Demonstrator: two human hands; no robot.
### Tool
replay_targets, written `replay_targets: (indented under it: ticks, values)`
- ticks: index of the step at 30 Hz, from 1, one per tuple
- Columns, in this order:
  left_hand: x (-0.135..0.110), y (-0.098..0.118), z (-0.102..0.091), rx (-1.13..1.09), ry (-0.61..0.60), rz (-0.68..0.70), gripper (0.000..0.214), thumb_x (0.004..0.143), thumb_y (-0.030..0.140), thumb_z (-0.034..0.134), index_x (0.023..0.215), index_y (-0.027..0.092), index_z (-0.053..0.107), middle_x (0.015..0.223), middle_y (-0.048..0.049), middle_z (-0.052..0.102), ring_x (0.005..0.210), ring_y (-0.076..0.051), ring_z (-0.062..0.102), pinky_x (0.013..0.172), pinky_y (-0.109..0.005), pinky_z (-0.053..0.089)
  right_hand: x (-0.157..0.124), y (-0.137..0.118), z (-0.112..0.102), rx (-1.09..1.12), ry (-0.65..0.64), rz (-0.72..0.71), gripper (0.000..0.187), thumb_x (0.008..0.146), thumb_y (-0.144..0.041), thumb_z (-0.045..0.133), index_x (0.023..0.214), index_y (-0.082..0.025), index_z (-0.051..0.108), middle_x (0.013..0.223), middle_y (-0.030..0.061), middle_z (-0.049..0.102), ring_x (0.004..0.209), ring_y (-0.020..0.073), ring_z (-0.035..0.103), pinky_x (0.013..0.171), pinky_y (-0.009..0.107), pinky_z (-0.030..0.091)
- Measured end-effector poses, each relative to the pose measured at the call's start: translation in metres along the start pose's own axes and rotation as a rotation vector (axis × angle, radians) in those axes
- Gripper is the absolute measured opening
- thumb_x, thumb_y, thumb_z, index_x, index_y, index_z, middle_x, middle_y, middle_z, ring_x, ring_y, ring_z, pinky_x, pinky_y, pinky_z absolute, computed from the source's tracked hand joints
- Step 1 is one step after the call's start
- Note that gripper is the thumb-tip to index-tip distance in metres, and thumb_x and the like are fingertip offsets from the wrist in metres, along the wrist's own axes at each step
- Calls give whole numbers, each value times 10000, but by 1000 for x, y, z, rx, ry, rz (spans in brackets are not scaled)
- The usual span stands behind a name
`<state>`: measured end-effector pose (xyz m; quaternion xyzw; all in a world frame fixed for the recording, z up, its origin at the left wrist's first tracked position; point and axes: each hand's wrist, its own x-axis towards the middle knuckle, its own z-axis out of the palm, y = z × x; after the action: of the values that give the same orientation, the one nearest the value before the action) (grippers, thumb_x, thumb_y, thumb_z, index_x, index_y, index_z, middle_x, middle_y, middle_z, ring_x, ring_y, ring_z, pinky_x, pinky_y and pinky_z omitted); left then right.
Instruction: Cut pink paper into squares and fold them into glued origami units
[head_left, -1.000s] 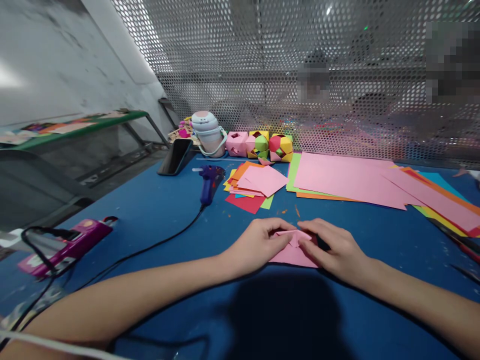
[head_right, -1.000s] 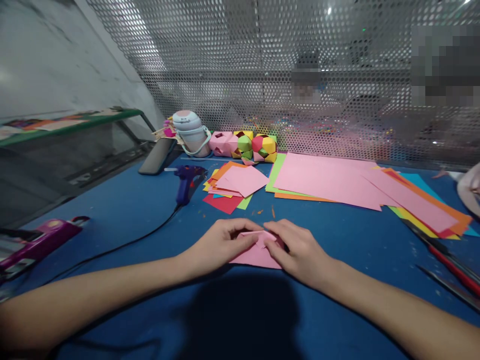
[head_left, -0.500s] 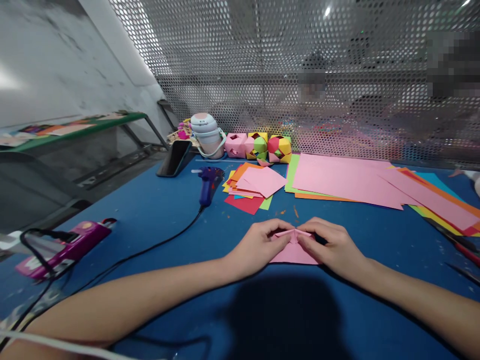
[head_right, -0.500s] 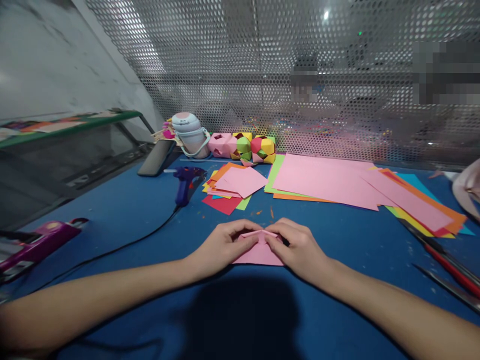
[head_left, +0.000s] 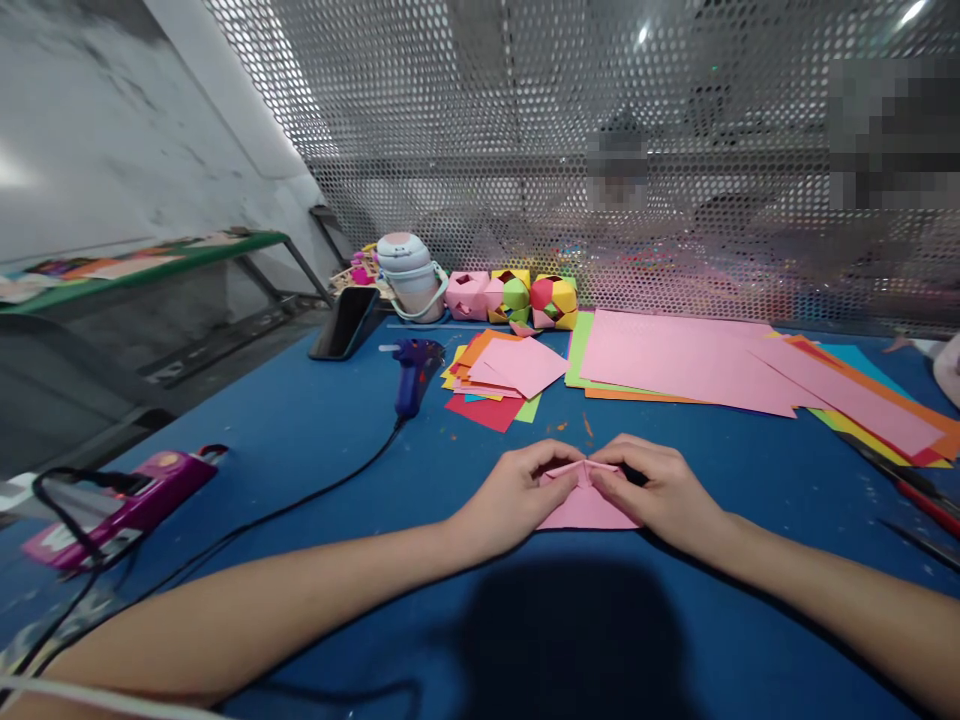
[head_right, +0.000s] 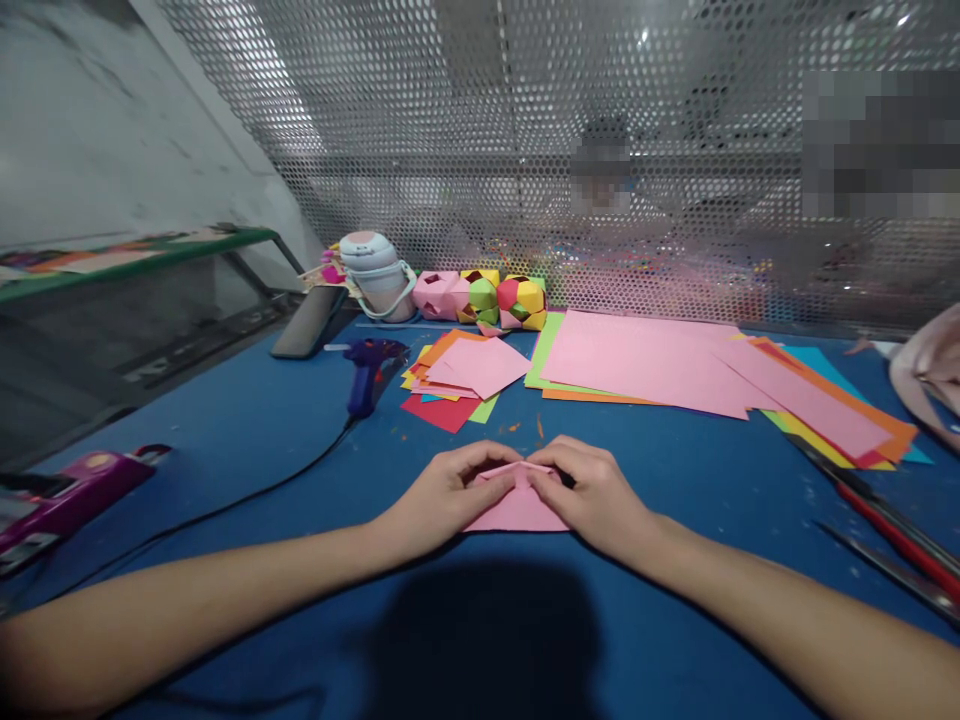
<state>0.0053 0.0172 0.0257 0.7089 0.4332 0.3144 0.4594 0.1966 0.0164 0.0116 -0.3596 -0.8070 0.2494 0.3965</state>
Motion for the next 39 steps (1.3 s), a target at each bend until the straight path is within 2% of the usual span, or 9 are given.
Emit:
replay_targets:
  ticks: [5, 10, 17, 25, 31, 35, 39]
  values:
    - [-2, 1, -2, -57, -63, -43, 284, 868, 316, 511, 1043, 155, 668, 1004, -44, 694, 939, -176, 605, 836, -256, 456, 0, 2, -1, 16, -2, 32, 121, 865, -182, 552, 877, -166, 671, 781, 34, 655, 716, 132, 601, 652, 265, 477]
    - [-3, 2, -5, -126, -120, -40, 362, 926, 345, 408, 1134, 173, 649, 1144, -39, 662, 1065, -187, 574, 944, -280, 421, 1, 4, -2, 15, -7, 55, 124, 864, -184, 549, 874, -168, 672, 790, 35, 659, 726, 136, 604, 664, 268, 474]
    - [-2, -5, -4, -13, -79, -21, 371, 899, 324, 444, 1150, 128, 634, 1188, -69, 643, 1098, -194, 576, 996, -297, 405, 1, 3, -4, 41, -36, 81, 137, 870, -225, 544, 884, -181, 673, 800, 35, 662, 731, 138, 601, 668, 273, 475]
    - [-3, 0, -5, 72, -90, 34, 344, 894, 286, 437, 1135, 135, 631, 1168, -62, 655, 1063, -175, 599, 956, -258, 434, 2, 2, -7, 37, -68, 60, 151, 871, -246, 538, 874, -174, 670, 772, 38, 653, 702, 137, 590, 651, 267, 466]
    - [2, 3, -8, -166, -184, -144, 416, 839, 301, 549, 1214, 121, 542, 1106, -86, 674, 967, -185, 633, 804, -260, 499, 5, -1, -7, 45, -125, 46, 155, 862, -223, 542, 874, -152, 680, 772, 42, 655, 707, 129, 593, 646, 249, 455]
    - [4, 7, -6, -139, -162, -186, 367, 824, 342, 579, 1104, 109, 619, 983, -78, 706, 851, -178, 644, 716, -239, 490, 6, -4, -2, 29, -118, 20, 152, 854, -203, 536, 845, -139, 674, 749, 46, 648, 683, 128, 581, 634, 248, 441]
    - [2, 13, -3, -51, -97, -122, 238, 816, 296, 583, 945, 140, 708, 911, -36, 724, 827, -158, 635, 711, -205, 470, 5, -8, 0, 37, -90, 122, 92, 820, -214, 572, 854, -163, 642, 759, 23, 648, 678, 123, 563, 629, 243, 428]
